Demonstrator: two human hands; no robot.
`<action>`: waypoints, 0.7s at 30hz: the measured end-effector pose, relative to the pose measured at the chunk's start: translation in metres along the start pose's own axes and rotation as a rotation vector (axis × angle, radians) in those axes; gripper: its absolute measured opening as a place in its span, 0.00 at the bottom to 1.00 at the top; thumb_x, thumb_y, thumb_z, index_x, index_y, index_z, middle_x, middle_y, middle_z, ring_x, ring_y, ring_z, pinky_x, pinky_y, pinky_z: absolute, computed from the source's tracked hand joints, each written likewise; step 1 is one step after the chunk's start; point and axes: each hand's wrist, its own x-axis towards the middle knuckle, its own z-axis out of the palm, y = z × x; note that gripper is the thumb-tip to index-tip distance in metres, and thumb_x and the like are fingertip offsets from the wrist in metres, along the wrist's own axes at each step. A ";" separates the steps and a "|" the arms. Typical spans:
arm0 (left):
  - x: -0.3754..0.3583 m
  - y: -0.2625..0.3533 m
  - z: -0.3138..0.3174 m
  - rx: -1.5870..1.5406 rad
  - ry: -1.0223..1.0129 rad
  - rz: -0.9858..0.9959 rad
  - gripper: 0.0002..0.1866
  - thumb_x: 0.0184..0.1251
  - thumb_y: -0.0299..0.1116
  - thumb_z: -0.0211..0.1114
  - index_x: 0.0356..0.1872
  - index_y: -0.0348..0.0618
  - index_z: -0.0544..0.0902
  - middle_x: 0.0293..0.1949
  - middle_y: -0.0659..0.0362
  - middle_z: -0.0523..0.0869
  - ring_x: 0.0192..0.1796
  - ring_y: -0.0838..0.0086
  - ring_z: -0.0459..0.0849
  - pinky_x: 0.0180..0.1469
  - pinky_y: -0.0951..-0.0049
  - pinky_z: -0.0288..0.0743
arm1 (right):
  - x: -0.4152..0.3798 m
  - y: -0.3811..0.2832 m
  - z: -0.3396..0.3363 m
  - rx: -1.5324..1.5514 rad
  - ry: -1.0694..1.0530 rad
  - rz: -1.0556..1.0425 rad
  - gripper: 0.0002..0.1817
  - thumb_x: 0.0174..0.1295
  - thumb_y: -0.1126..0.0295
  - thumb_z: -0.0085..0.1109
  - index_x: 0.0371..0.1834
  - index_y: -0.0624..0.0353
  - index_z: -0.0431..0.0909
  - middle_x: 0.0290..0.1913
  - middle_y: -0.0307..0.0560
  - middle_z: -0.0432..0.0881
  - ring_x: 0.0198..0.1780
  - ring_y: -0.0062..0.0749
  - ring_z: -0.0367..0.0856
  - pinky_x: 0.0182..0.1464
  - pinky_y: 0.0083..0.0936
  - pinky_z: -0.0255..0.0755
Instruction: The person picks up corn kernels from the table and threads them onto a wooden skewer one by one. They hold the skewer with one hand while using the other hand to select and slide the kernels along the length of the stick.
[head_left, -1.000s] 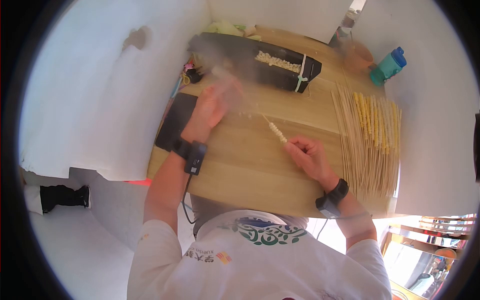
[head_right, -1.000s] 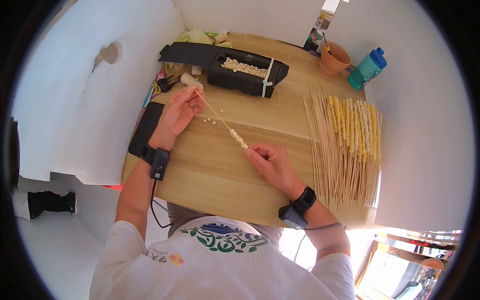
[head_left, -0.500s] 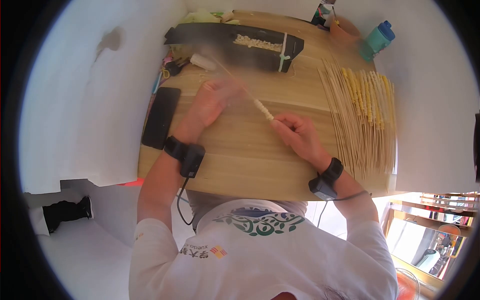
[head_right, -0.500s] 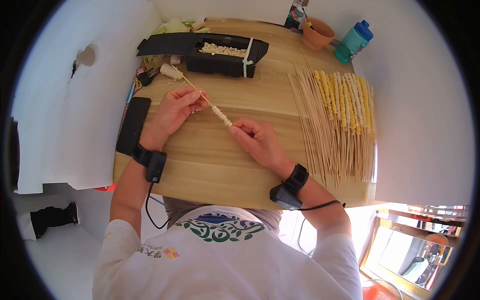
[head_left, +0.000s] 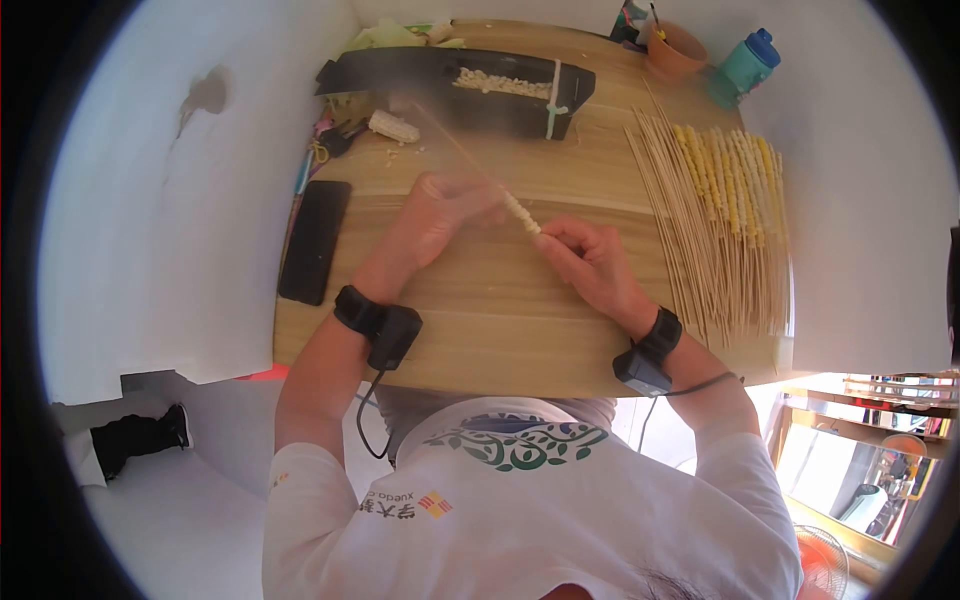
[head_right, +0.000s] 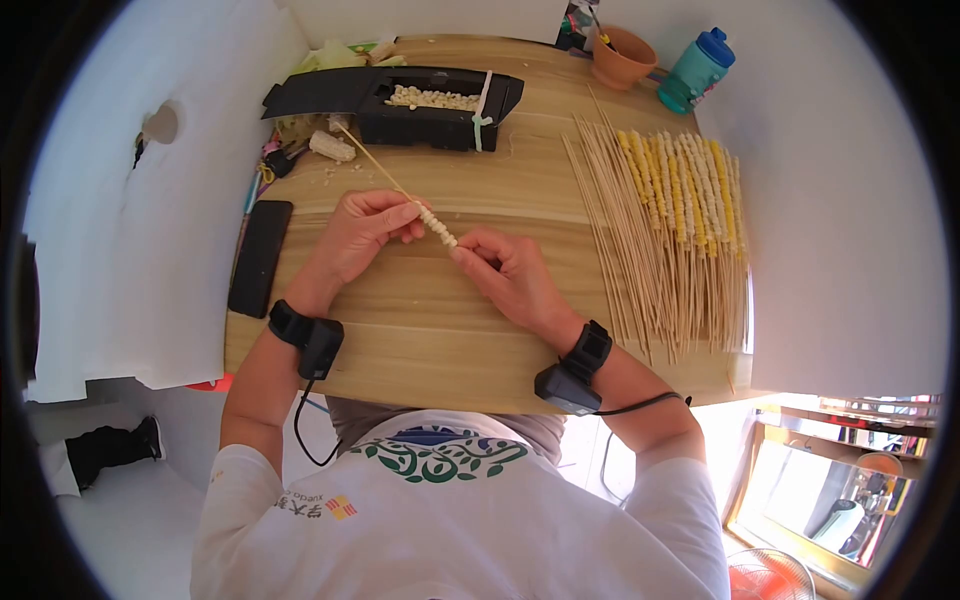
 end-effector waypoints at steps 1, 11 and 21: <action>0.000 0.000 0.000 0.009 -0.005 0.003 0.11 0.69 0.31 0.65 0.44 0.32 0.86 0.35 0.58 0.86 0.36 0.78 0.82 0.39 0.79 0.75 | 0.000 0.000 0.000 -0.025 0.003 0.003 0.08 0.70 0.70 0.56 0.37 0.63 0.77 0.20 0.26 0.63 0.24 0.09 0.54 0.23 0.16 0.49; 0.005 0.005 -0.039 0.091 0.235 0.183 0.11 0.71 0.32 0.63 0.45 0.36 0.85 0.35 0.61 0.86 0.33 0.82 0.79 0.38 0.82 0.74 | 0.000 0.003 -0.003 0.091 0.024 -0.005 0.08 0.71 0.70 0.56 0.37 0.64 0.77 0.24 0.24 0.67 0.26 0.06 0.57 0.25 0.13 0.51; 0.018 -0.009 -0.049 0.982 0.321 0.517 0.09 0.63 0.28 0.68 0.42 0.38 0.85 0.35 0.60 0.81 0.36 0.77 0.79 0.40 0.76 0.72 | -0.001 0.003 -0.003 0.024 0.043 0.020 0.09 0.70 0.70 0.57 0.36 0.65 0.78 0.24 0.24 0.68 0.26 0.06 0.59 0.25 0.13 0.53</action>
